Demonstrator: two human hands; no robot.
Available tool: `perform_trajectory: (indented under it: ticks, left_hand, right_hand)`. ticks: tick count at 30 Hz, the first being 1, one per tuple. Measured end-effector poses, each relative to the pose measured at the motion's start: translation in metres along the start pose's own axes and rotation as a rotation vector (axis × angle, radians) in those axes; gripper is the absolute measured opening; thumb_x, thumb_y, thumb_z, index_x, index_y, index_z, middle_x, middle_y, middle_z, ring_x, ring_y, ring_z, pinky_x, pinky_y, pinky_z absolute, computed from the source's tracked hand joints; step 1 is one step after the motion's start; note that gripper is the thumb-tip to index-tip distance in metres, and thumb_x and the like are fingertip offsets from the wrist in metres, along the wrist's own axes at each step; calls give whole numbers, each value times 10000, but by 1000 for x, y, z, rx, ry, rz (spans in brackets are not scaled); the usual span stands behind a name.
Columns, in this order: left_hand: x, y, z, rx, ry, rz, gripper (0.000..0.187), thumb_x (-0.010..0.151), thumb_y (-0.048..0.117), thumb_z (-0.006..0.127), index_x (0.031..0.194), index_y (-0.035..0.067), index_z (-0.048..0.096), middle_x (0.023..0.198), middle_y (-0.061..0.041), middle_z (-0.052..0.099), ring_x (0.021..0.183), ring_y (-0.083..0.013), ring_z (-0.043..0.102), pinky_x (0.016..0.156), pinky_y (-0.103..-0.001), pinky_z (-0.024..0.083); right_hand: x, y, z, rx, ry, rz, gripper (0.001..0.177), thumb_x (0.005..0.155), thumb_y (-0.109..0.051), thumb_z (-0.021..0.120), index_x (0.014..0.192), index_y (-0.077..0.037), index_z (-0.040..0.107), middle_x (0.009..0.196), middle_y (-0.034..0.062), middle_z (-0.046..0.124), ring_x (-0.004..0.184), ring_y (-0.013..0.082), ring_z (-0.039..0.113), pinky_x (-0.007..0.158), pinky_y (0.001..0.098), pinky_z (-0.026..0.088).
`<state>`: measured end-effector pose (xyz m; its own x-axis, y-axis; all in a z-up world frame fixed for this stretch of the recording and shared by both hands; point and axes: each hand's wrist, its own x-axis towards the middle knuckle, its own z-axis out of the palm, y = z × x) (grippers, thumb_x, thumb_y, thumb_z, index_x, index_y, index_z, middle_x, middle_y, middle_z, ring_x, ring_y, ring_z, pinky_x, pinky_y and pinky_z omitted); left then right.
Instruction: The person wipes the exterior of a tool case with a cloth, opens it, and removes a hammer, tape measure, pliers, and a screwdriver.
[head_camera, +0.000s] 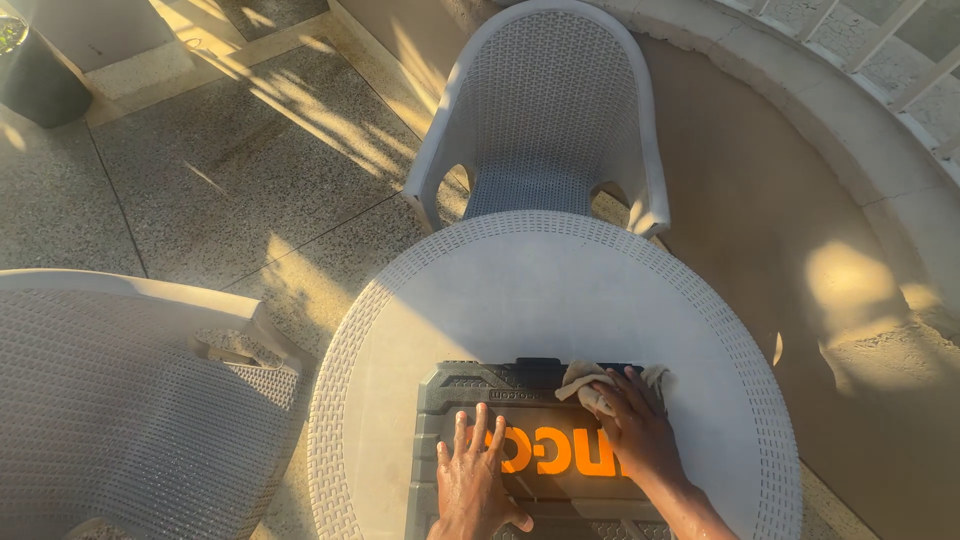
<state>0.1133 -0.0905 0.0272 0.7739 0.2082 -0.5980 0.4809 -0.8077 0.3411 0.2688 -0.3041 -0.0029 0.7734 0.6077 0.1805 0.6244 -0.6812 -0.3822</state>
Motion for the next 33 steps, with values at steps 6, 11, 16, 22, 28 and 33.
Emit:
perform_trajectory:
  ticks: [6,11,16,22,28,33]
  left_hand:
    - [-1,0,7,2,45,-14,1489,412,482,1038,1627,207,222,1720,-122,22,1570,-401,31,1185,-692,214]
    - [-3,0,6,-4,80,-17,1503,377,456,1048,1623,215,243,1718,-109,35,1569,-389,33,1183,-689,206]
    - [5,-2,15,2,52,-16,1483,380,459,1047,1620,211,272,1704,-116,88,1578,-397,8,1192,-708,151]
    - [57,-32,115,134,444,63,1322,489,548,980,1595,203,343,1677,-137,220,1479,-378,271,1039,-646,275]
    - [30,-22,78,91,702,154,1207,550,545,970,1500,139,346,1588,-179,184,1414,-453,362,992,-663,340]
    - [-8,-10,21,-25,128,82,923,519,468,929,1323,103,662,1402,-123,588,1365,-337,509,1204,-600,250]
  right_hand:
    - [77,1,29,41,-105,188,397,987,-428,550,1136,-84,680,1035,173,733,999,385,699,901,491,540]
    - [136,-55,79,234,-283,314,546,964,-555,457,916,-95,747,820,170,773,851,396,746,824,502,566]
    - [157,-159,125,291,-485,250,499,956,-546,464,1057,-167,773,1019,157,761,939,396,712,869,494,549]
    - [134,-226,130,242,-518,-281,398,778,-489,707,1012,-180,803,1012,105,732,968,326,674,846,495,496]
    - [96,-218,114,255,-669,-738,376,752,-468,797,772,-92,784,904,65,779,944,269,693,1053,417,447]
    - [81,-173,104,542,-471,-356,309,727,-232,740,1006,-129,825,1182,123,746,1153,276,673,1039,406,473]
